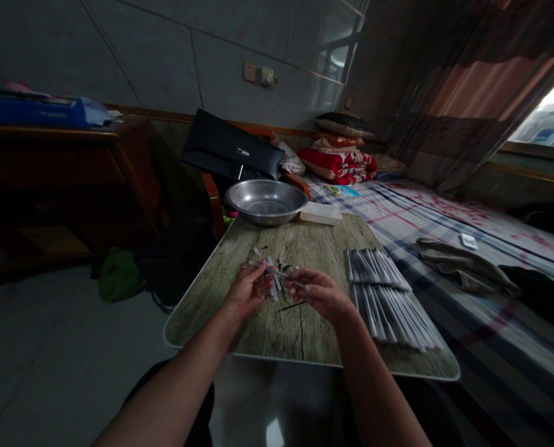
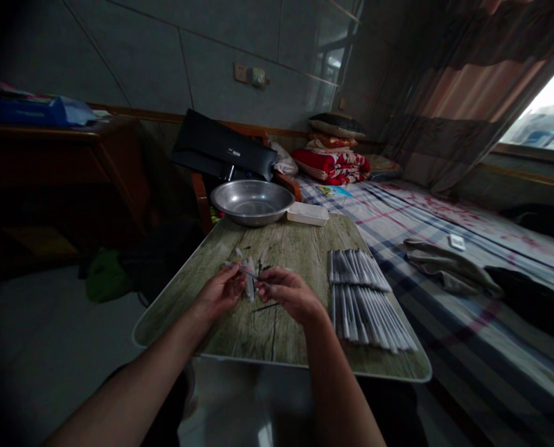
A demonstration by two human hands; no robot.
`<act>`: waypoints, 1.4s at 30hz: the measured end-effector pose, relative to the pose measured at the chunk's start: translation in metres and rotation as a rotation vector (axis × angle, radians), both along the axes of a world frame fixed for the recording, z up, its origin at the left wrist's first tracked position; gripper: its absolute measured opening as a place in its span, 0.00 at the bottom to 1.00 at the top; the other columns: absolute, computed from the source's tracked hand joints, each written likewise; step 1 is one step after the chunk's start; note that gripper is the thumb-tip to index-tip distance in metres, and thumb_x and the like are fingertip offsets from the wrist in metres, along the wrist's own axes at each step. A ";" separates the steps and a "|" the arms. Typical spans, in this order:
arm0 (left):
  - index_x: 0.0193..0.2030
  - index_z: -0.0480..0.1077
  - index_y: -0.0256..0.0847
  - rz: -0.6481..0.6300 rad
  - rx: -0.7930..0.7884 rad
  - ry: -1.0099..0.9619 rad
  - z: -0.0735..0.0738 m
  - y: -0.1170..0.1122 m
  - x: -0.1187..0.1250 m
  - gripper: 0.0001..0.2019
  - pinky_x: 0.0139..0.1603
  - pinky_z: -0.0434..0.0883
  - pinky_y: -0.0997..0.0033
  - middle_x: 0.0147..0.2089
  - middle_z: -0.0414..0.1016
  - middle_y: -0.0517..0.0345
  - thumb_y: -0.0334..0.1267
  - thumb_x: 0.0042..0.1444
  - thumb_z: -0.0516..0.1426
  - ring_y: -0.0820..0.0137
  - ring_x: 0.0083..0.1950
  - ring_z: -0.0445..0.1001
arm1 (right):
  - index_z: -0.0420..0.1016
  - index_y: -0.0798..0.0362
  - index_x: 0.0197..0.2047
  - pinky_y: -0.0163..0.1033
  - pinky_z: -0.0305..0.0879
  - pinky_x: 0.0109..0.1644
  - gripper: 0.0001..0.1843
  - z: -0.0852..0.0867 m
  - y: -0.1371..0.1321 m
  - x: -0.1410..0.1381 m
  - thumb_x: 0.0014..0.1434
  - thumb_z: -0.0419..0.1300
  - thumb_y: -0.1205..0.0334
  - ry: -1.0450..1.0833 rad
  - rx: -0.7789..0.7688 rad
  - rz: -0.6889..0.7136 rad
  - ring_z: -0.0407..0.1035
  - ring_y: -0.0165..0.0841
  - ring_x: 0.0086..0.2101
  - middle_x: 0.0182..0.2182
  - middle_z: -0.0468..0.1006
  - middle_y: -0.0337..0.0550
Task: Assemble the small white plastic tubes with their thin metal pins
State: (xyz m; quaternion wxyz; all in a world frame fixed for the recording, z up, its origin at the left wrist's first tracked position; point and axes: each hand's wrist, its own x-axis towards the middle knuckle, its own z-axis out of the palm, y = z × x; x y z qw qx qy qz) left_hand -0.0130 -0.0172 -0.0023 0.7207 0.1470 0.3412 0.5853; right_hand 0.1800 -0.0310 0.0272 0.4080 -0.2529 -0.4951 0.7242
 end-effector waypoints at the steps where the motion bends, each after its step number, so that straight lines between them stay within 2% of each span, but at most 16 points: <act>1: 0.35 0.70 0.34 -0.011 0.001 -0.016 -0.001 0.000 0.000 0.02 0.24 0.74 0.80 0.31 0.79 0.53 0.28 0.58 0.56 0.75 0.23 0.77 | 0.73 0.54 0.41 0.36 0.66 0.36 0.22 -0.001 -0.001 -0.001 0.44 0.69 0.55 0.000 0.005 -0.016 0.70 0.30 0.33 0.37 0.77 0.45; 6: 0.36 0.70 0.34 -0.126 0.009 -0.061 -0.006 -0.005 0.005 0.03 0.24 0.75 0.79 0.32 0.79 0.52 0.28 0.58 0.56 0.73 0.25 0.78 | 0.67 0.53 0.33 0.29 0.55 0.22 0.18 -0.010 0.001 -0.013 0.44 0.71 0.56 -0.032 0.019 -0.158 0.60 0.23 0.19 0.22 0.68 0.32; 9: 0.35 0.71 0.34 -0.139 -0.023 -0.083 -0.004 -0.005 0.006 0.04 0.23 0.75 0.79 0.32 0.79 0.52 0.27 0.59 0.54 0.72 0.25 0.78 | 0.66 0.52 0.33 0.29 0.54 0.21 0.19 -0.014 0.004 -0.013 0.44 0.70 0.54 -0.076 0.056 -0.206 0.58 0.23 0.18 0.21 0.66 0.31; 12: 0.35 0.71 0.34 -0.069 -0.081 -0.122 0.002 -0.002 0.001 0.06 0.23 0.74 0.80 0.28 0.78 0.54 0.27 0.60 0.53 0.73 0.25 0.78 | 0.65 0.52 0.32 0.30 0.56 0.22 0.17 -0.019 0.013 0.000 0.50 0.64 0.49 -0.124 0.116 -0.390 0.59 0.24 0.20 0.22 0.66 0.33; 15: 0.36 0.71 0.35 0.029 -0.119 -0.192 0.007 0.003 -0.007 0.08 0.24 0.75 0.81 0.25 0.77 0.56 0.26 0.60 0.51 0.74 0.25 0.78 | 0.66 0.53 0.30 0.31 0.58 0.25 0.13 -0.030 0.030 0.016 0.53 0.59 0.52 -0.380 0.206 -0.651 0.61 0.26 0.22 0.22 0.68 0.35; 17: 0.35 0.71 0.35 0.079 -0.127 -0.220 0.008 0.005 -0.010 0.08 0.24 0.74 0.81 0.24 0.76 0.56 0.26 0.60 0.51 0.74 0.25 0.77 | 0.69 0.53 0.30 0.33 0.61 0.30 0.08 -0.037 0.041 0.021 0.53 0.57 0.58 -0.679 0.314 -0.716 0.66 0.30 0.26 0.24 0.72 0.38; 19: 0.33 0.71 0.35 0.098 -0.134 -0.226 0.007 0.006 -0.011 0.08 0.23 0.74 0.81 0.23 0.76 0.56 0.26 0.60 0.52 0.73 0.24 0.77 | 0.74 0.54 0.31 0.35 0.63 0.36 0.06 -0.041 0.049 0.018 0.53 0.55 0.65 -0.976 0.437 -0.633 0.70 0.33 0.31 0.28 0.76 0.43; 22: 0.30 0.70 0.34 0.094 -0.145 -0.235 0.005 0.007 -0.010 0.09 0.22 0.74 0.81 0.22 0.75 0.56 0.27 0.60 0.52 0.73 0.24 0.77 | 0.79 0.54 0.35 0.36 0.62 0.44 0.11 -0.040 0.059 0.001 0.54 0.54 0.70 -1.302 0.618 -0.432 0.71 0.35 0.38 0.35 0.78 0.49; 25: 0.29 0.69 0.34 0.089 -0.158 -0.242 0.002 0.009 -0.010 0.10 0.21 0.73 0.81 0.22 0.75 0.55 0.28 0.60 0.52 0.73 0.24 0.77 | 0.80 0.54 0.41 0.37 0.61 0.47 0.14 -0.037 0.068 -0.019 0.57 0.53 0.69 -1.493 0.746 -0.369 0.70 0.36 0.41 0.40 0.77 0.52; 28: 0.28 0.69 0.34 0.094 -0.169 -0.222 0.000 0.010 -0.010 0.10 0.21 0.73 0.81 0.22 0.75 0.55 0.29 0.61 0.52 0.72 0.24 0.77 | 0.79 0.53 0.42 0.38 0.62 0.46 0.15 -0.037 0.079 -0.032 0.57 0.53 0.70 -1.581 0.763 -0.338 0.69 0.38 0.43 0.42 0.76 0.53; 34: 0.31 0.70 0.34 0.132 -0.164 -0.172 0.000 0.009 -0.009 0.09 0.22 0.74 0.79 0.26 0.78 0.53 0.27 0.61 0.51 0.70 0.26 0.79 | 0.79 0.57 0.36 0.39 0.62 0.45 0.13 -0.041 0.091 -0.037 0.54 0.53 0.72 -1.541 0.784 -0.333 0.69 0.39 0.42 0.39 0.76 0.55; 36: 0.33 0.70 0.34 0.143 -0.149 -0.158 -0.001 0.009 -0.008 0.08 0.22 0.75 0.79 0.27 0.78 0.53 0.27 0.61 0.51 0.70 0.27 0.79 | 0.78 0.57 0.35 0.38 0.62 0.44 0.11 -0.040 0.091 -0.036 0.53 0.54 0.72 -1.472 0.767 -0.376 0.69 0.37 0.40 0.37 0.77 0.52; 38: 0.35 0.70 0.34 0.145 -0.134 -0.147 -0.002 0.009 -0.008 0.08 0.23 0.75 0.78 0.28 0.79 0.52 0.27 0.61 0.51 0.69 0.28 0.80 | 0.76 0.56 0.34 0.35 0.63 0.40 0.09 -0.039 0.087 -0.035 0.51 0.56 0.71 -1.222 0.639 -0.460 0.69 0.33 0.35 0.32 0.76 0.46; 40: 0.36 0.70 0.34 0.146 -0.126 -0.140 -0.002 0.010 -0.008 0.08 0.23 0.76 0.77 0.29 0.79 0.52 0.27 0.62 0.50 0.69 0.28 0.80 | 0.74 0.54 0.36 0.32 0.62 0.32 0.08 -0.040 0.080 -0.036 0.50 0.58 0.68 -0.778 0.424 -0.513 0.67 0.29 0.28 0.27 0.74 0.39; 42: 0.37 0.69 0.33 0.157 -0.131 -0.135 -0.001 0.011 -0.008 0.08 0.24 0.76 0.77 0.29 0.79 0.52 0.27 0.62 0.49 0.69 0.28 0.80 | 0.73 0.53 0.38 0.31 0.60 0.27 0.10 -0.043 0.073 -0.038 0.49 0.60 0.63 -0.341 0.233 -0.498 0.64 0.26 0.23 0.24 0.73 0.35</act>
